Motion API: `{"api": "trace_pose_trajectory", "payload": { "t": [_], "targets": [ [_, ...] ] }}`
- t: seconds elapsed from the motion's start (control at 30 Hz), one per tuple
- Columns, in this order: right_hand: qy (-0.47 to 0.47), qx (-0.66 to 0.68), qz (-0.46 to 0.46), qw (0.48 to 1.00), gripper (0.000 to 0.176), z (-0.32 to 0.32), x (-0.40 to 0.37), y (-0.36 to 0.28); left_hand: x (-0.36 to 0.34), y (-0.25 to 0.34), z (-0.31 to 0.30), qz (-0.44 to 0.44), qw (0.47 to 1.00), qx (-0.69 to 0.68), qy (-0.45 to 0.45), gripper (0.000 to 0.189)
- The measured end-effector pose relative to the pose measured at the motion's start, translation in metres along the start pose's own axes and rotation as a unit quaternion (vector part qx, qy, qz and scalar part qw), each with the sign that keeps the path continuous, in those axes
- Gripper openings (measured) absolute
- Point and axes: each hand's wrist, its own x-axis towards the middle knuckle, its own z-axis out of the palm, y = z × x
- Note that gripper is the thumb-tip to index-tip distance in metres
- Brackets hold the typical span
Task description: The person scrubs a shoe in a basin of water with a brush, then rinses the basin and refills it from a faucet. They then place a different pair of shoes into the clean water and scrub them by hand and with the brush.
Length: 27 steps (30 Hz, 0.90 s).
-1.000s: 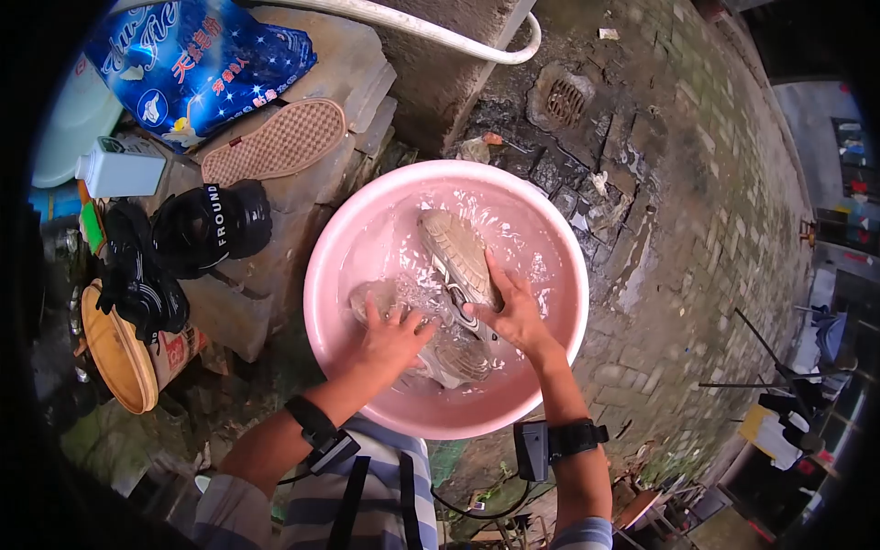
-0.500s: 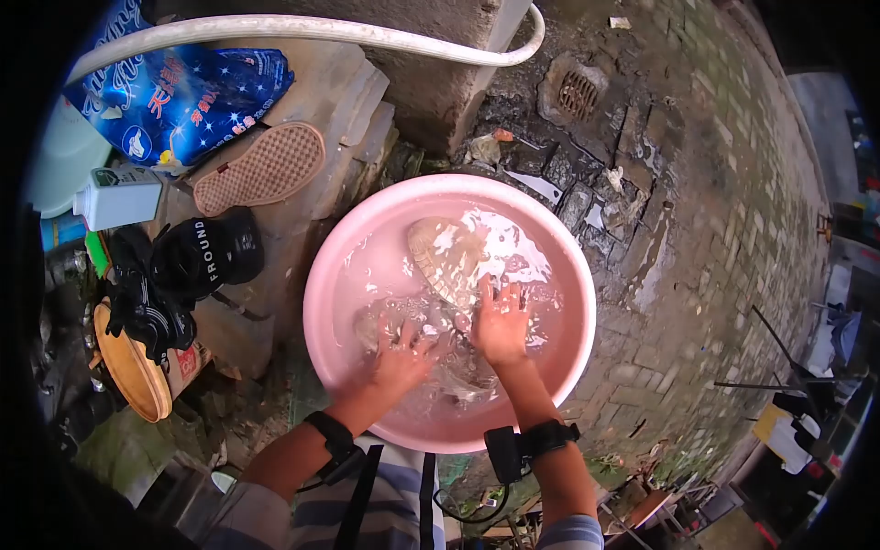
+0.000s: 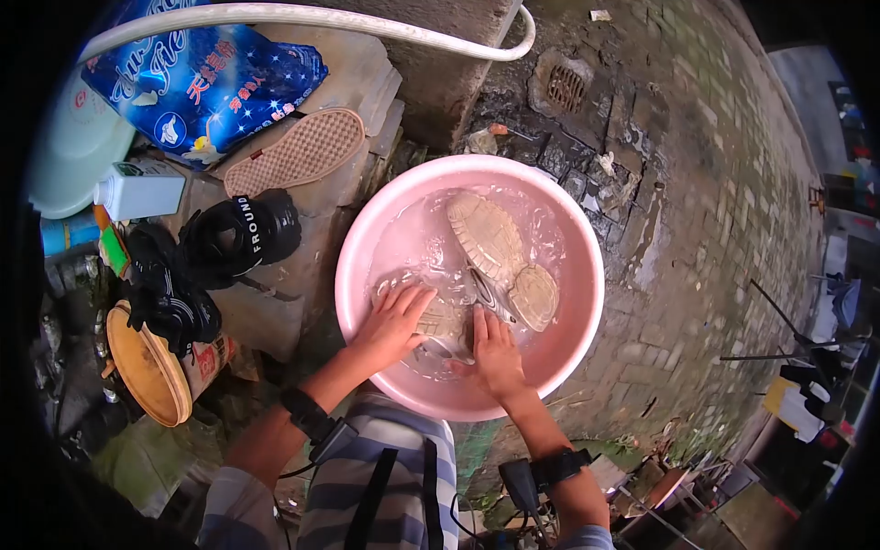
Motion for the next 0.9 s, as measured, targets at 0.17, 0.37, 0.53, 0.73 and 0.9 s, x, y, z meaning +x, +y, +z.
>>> {"api": "trace_pose_trajectory", "payload": {
  "t": [0.17,0.37,0.53,0.73,0.9],
  "targets": [
    [-0.072,-0.102,0.096,0.988,0.095,0.015,0.016,-0.005,0.001,0.009,0.001,-0.014,0.991,0.126,-0.045,0.079],
    [-0.181,-0.074,0.209,0.958,0.092,0.029,0.028,0.003,0.015,-0.007,0.042,-0.039,0.974,0.201,-0.098,0.055],
    [-0.149,-0.211,0.174,0.950,0.090,0.037,0.028,0.002,0.019,-0.030,0.103,-0.064,0.975,0.207,-0.055,0.049],
    [-0.019,-0.120,0.144,0.982,0.077,0.049,0.036,0.017,0.020,-0.017,0.087,-0.035,0.958,0.283,-0.011,0.051],
    [-0.257,-0.033,0.236,0.937,0.078,0.029,0.066,0.024,0.021,-0.005,0.053,-0.077,0.961,0.233,-0.129,0.059]
  ]
}}
